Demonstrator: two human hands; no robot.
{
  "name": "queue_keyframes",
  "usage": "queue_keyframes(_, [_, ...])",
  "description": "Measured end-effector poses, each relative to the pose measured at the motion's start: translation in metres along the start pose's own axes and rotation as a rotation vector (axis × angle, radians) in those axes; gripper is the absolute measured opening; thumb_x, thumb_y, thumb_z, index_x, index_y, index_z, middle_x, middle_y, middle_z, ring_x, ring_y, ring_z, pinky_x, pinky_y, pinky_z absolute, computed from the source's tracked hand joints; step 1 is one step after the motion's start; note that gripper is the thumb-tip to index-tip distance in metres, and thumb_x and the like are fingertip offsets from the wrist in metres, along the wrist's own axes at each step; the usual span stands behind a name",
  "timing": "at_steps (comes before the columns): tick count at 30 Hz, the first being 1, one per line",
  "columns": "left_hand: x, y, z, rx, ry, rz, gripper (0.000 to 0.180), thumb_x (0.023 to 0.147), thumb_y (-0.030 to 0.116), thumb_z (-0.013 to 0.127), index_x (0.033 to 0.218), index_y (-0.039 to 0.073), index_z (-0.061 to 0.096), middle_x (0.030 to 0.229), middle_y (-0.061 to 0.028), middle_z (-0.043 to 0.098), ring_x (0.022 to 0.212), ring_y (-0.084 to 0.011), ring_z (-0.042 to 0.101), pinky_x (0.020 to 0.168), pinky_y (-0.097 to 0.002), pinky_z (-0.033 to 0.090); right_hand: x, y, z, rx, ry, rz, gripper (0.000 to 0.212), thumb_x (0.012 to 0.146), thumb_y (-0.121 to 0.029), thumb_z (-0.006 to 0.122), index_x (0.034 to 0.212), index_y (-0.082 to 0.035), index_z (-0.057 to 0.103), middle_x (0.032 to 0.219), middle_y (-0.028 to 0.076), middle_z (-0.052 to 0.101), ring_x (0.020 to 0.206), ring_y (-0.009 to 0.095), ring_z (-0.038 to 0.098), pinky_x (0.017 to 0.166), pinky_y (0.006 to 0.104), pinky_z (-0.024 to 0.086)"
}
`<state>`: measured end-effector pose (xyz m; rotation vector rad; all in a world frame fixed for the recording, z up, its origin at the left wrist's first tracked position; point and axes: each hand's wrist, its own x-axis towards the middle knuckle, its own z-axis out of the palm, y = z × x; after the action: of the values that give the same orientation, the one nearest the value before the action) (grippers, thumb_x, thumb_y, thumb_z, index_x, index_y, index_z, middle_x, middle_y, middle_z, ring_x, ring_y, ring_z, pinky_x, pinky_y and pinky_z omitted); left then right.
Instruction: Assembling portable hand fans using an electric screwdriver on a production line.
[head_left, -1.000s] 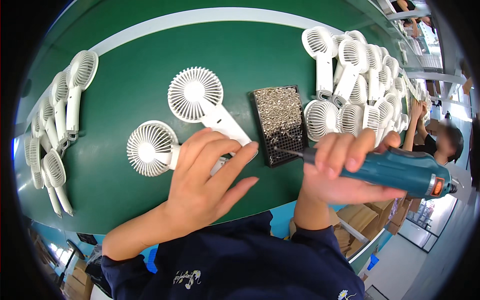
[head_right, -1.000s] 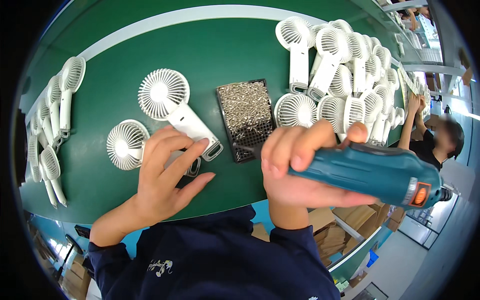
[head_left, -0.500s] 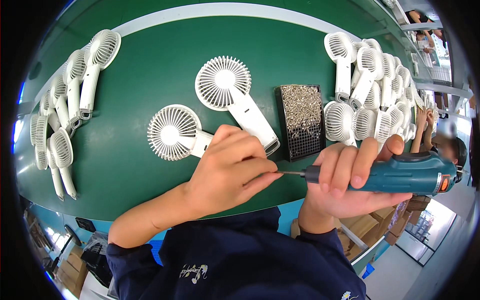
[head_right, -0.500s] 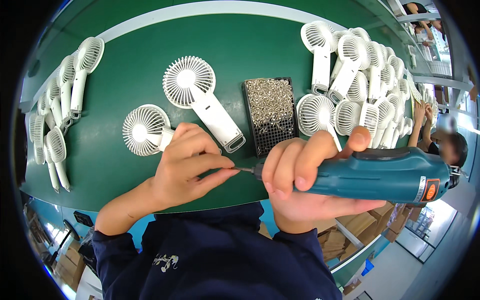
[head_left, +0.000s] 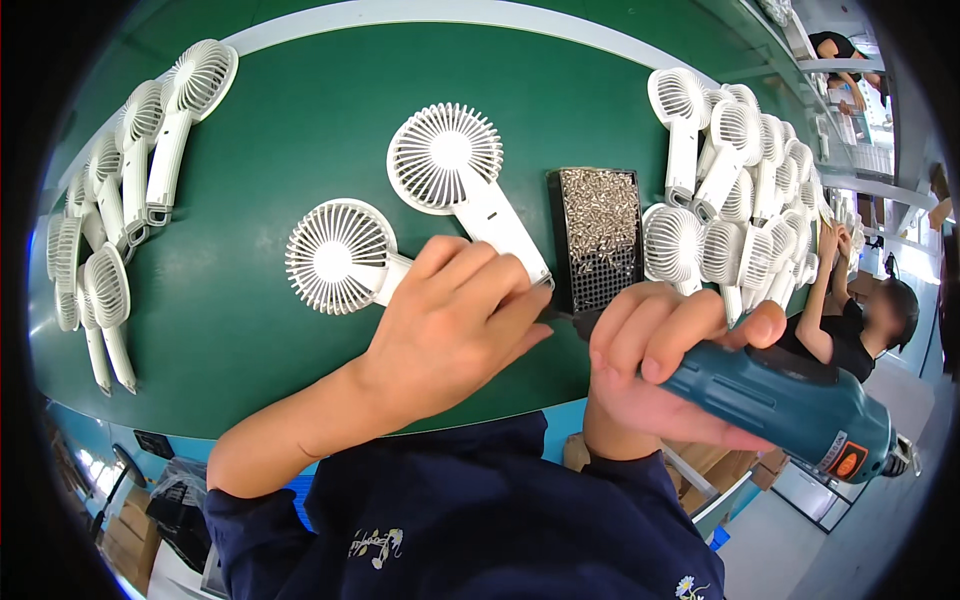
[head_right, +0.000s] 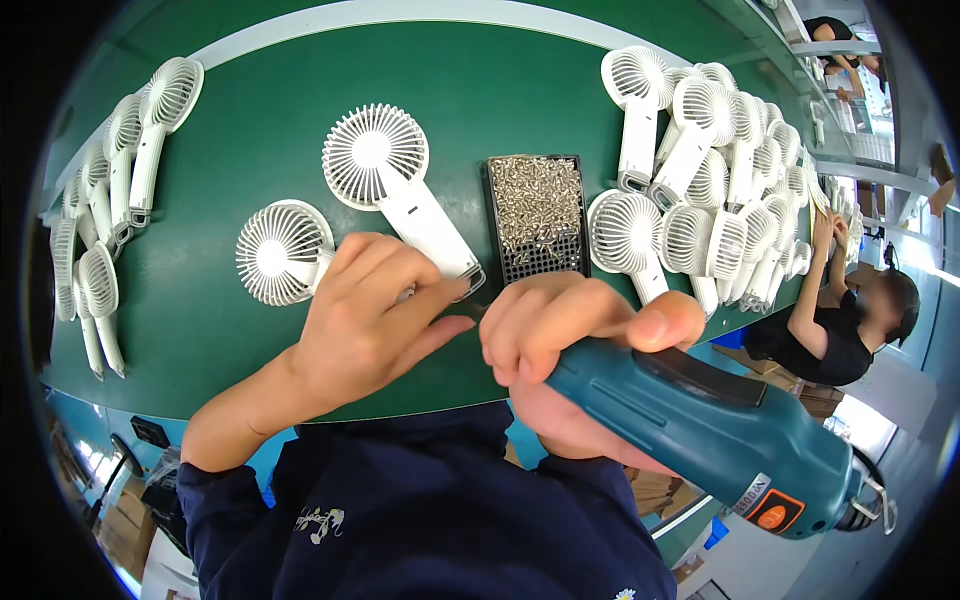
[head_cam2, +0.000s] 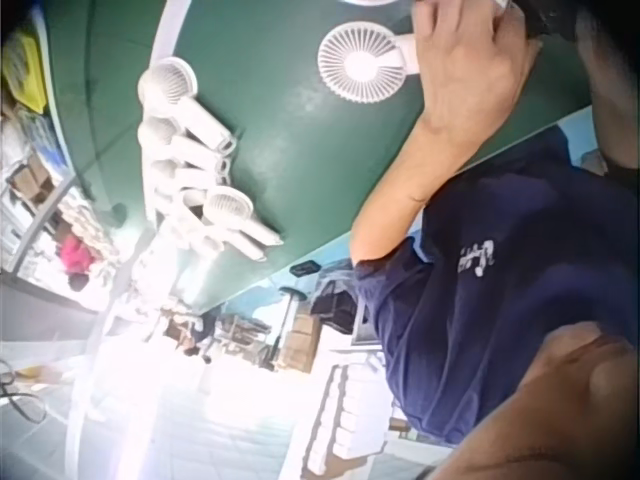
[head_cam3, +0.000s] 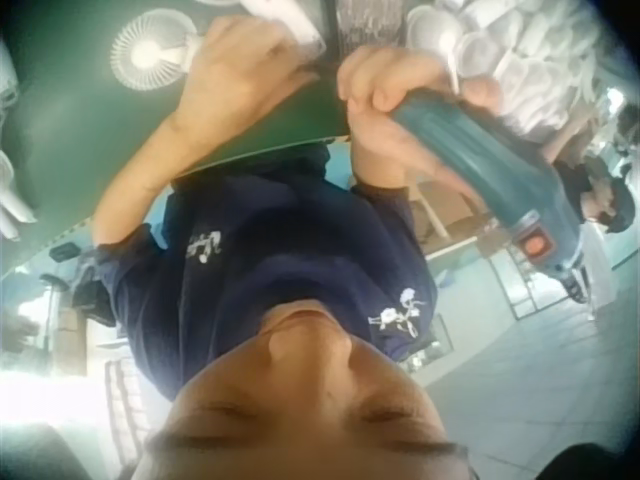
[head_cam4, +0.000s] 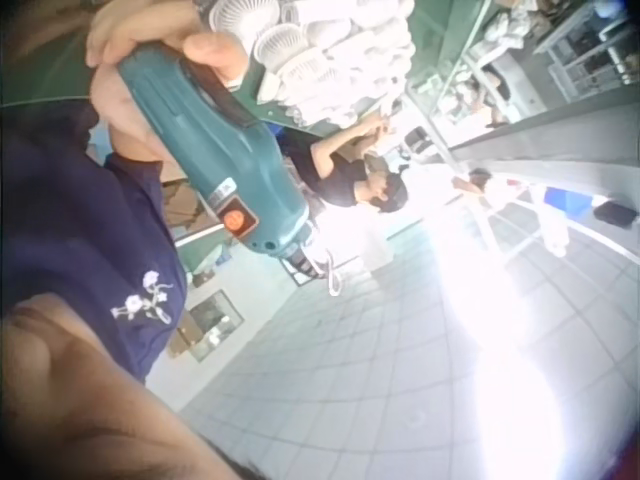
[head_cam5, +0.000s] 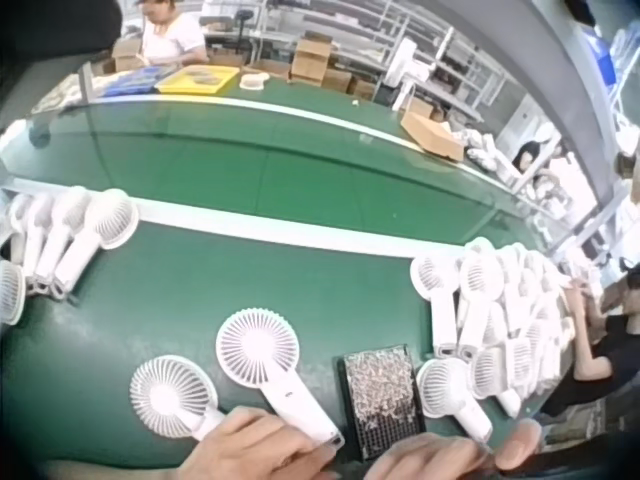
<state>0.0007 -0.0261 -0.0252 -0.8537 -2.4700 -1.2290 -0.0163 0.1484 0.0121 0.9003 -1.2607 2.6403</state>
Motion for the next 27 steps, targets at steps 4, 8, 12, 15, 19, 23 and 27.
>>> queue_keyframes(4, [0.007, 0.001, -0.008, 0.156, -0.052, -0.09, 0.044, 0.066, 0.017, 0.077, 0.107, 0.006, 0.065, 0.105, -0.0053, 0.055, 0.095, -0.0241, 0.052, 0.08, -0.0387, 0.04, 0.005, 0.005, -0.011, -0.067, -0.007, -0.057, 0.078, 0.082, -0.074, 0.049, 0.132, -0.016, 0.034, 0.079, 0.015, 0.052, 0.057, 0.026, 0.052, 0.053, 0.0378, 0.042])
queue_keyframes(8, [0.001, -0.003, -0.002, 0.267, -0.117, -0.128, 0.042, 0.067, 0.02, 0.077, 0.105, 0.009, 0.065, 0.119, -0.0043, 0.054, 0.108, -0.0264, 0.048, 0.089, -0.0442, 0.039, 0.006, 0.01, -0.015, -0.049, -0.014, -0.05, 0.081, 0.082, -0.075, 0.047, 0.135, -0.016, 0.032, 0.081, 0.016, 0.052, 0.059, 0.027, 0.052, 0.054, 0.0389, 0.043])
queue_keyframes(12, [0.002, -0.004, -0.003, 0.252, -0.112, -0.125, 0.041, 0.066, 0.019, 0.077, 0.104, 0.009, 0.064, 0.117, -0.0042, 0.054, 0.108, -0.0267, 0.048, 0.089, -0.0447, 0.039, 0.007, 0.011, -0.014, -0.054, 0.013, -0.005, 0.083, 0.081, -0.077, 0.044, 0.135, -0.016, 0.031, 0.08, 0.016, 0.051, 0.059, 0.027, 0.052, 0.055, 0.0391, 0.044])
queue_keyframes(15, [0.003, -0.004, -0.002, 0.234, -0.116, -0.131, 0.042, 0.066, 0.019, 0.077, 0.104, 0.009, 0.064, 0.117, -0.004, 0.054, 0.108, -0.0267, 0.048, 0.088, -0.0445, 0.039, 0.007, 0.012, -0.013, -0.039, 0.105, -0.004, 0.085, 0.08, -0.081, 0.04, 0.133, -0.016, 0.03, 0.078, 0.014, 0.051, 0.058, 0.025, 0.052, 0.052, 0.0374, 0.044])
queue_keyframes(19, [0.002, -0.004, -0.002, 0.243, -0.112, -0.137, 0.042, 0.066, 0.018, 0.078, 0.104, 0.009, 0.064, 0.116, -0.0038, 0.055, 0.108, -0.0268, 0.048, 0.089, -0.0445, 0.039, 0.011, 0.02, -0.015, -0.051, 0.205, -0.016, 0.09, 0.075, -0.087, 0.035, 0.131, -0.016, 0.031, 0.074, 0.011, 0.051, 0.052, 0.021, 0.053, 0.045, 0.0331, 0.044])
queue_keyframes(23, [0.003, -0.004, -0.001, 0.239, -0.11, -0.142, 0.042, 0.065, 0.018, 0.078, 0.104, 0.009, 0.065, 0.116, -0.0038, 0.055, 0.108, -0.0267, 0.048, 0.089, -0.0446, 0.039, 0.012, 0.024, -0.017, -0.061, 0.236, -0.009, 0.092, 0.074, -0.089, 0.03, 0.13, -0.016, 0.032, 0.072, 0.011, 0.051, 0.049, 0.019, 0.053, 0.042, 0.0323, 0.044])
queue_keyframes(27, [0.003, -0.004, -0.002, 0.243, -0.109, -0.142, 0.042, 0.064, 0.018, 0.078, 0.104, 0.01, 0.065, 0.116, -0.0036, 0.055, 0.108, -0.0264, 0.048, 0.089, -0.0444, 0.039, 0.011, 0.026, -0.019, -0.054, 0.203, -0.016, 0.092, 0.074, -0.088, 0.033, 0.13, -0.015, 0.032, 0.073, 0.012, 0.052, 0.05, 0.02, 0.053, 0.044, 0.0327, 0.045])
